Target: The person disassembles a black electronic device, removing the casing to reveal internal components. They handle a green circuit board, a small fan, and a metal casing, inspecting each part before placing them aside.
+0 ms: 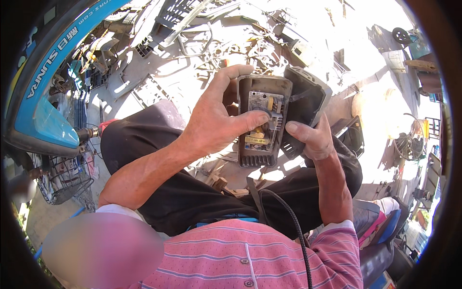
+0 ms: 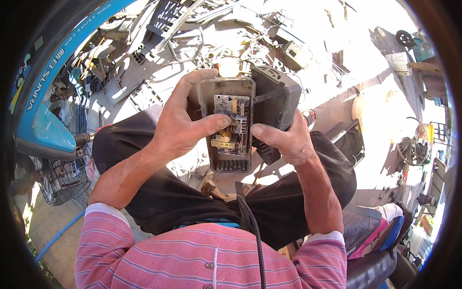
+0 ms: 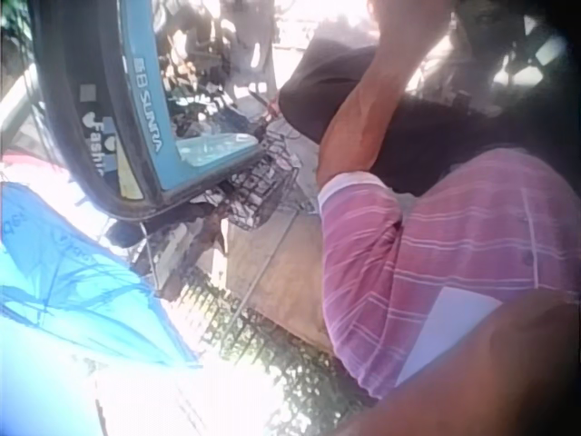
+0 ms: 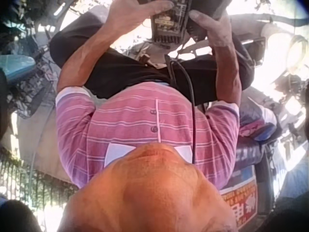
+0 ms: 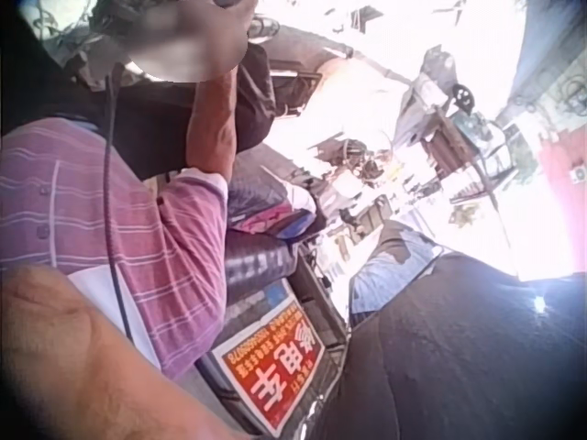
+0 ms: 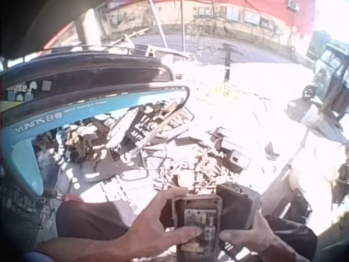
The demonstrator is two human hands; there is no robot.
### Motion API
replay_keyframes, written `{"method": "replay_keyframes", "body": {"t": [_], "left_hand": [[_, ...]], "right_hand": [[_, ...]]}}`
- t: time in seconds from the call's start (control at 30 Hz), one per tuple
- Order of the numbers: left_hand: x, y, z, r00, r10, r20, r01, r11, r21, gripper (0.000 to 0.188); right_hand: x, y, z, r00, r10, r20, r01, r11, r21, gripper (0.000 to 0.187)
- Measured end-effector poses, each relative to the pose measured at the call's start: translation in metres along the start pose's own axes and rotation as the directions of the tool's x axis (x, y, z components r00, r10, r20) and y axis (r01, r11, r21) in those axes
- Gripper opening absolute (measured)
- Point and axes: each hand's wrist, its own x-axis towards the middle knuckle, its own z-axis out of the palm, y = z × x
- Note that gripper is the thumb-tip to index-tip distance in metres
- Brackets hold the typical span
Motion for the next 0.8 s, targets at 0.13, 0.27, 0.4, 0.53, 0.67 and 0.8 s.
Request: {"method": "replay_keyframes", "body": {"t": [0.13, 0.27, 0.4, 0.53, 0.67, 0.8], "left_hand": [[0.001, -0.003, -0.001, 1.000, 0.021, -0.018, -0.020, 0.998, 0.051, 0.079], [0.003, -0.006, -0.001, 0.999, 0.033, -0.003, -0.033, 0.999, 0.025, 0.076], [0.004, -0.010, 0.003, 0.999, 0.037, -0.003, -0.038, 0.997, -0.065, 0.072], [0.003, -0.008, 0.006, 1.000, -0.010, 0.013, 0.011, 0.993, -0.116, 0.071], [0.002, -0.007, 0.007, 0.998, -0.020, 0.051, 0.027, 0.992, -0.126, 0.075], [0.000, -0.003, 0.008, 0.998, -0.014, 0.065, 0.023, 0.990, -0.142, 0.076]], "right_hand": [[0.000, 0.004, 0.003, 0.992, -0.064, -0.105, 0.054, 0.994, -0.097, 0.059], [0.002, 0.003, -0.001, 0.979, -0.108, -0.173, 0.086, 0.988, -0.128, 0.055], [0.003, -0.002, 0.006, 0.979, -0.161, -0.124, 0.145, 0.982, -0.124, 0.059], [0.003, -0.003, 0.009, 0.980, -0.179, -0.085, 0.163, 0.972, -0.169, 0.067], [0.002, 0.003, 0.011, 0.972, -0.203, -0.121, 0.189, 0.975, -0.116, 0.060], [0.001, 0.007, 0.010, 0.975, -0.189, -0.116, 0.178, 0.979, -0.097, 0.051]]}}
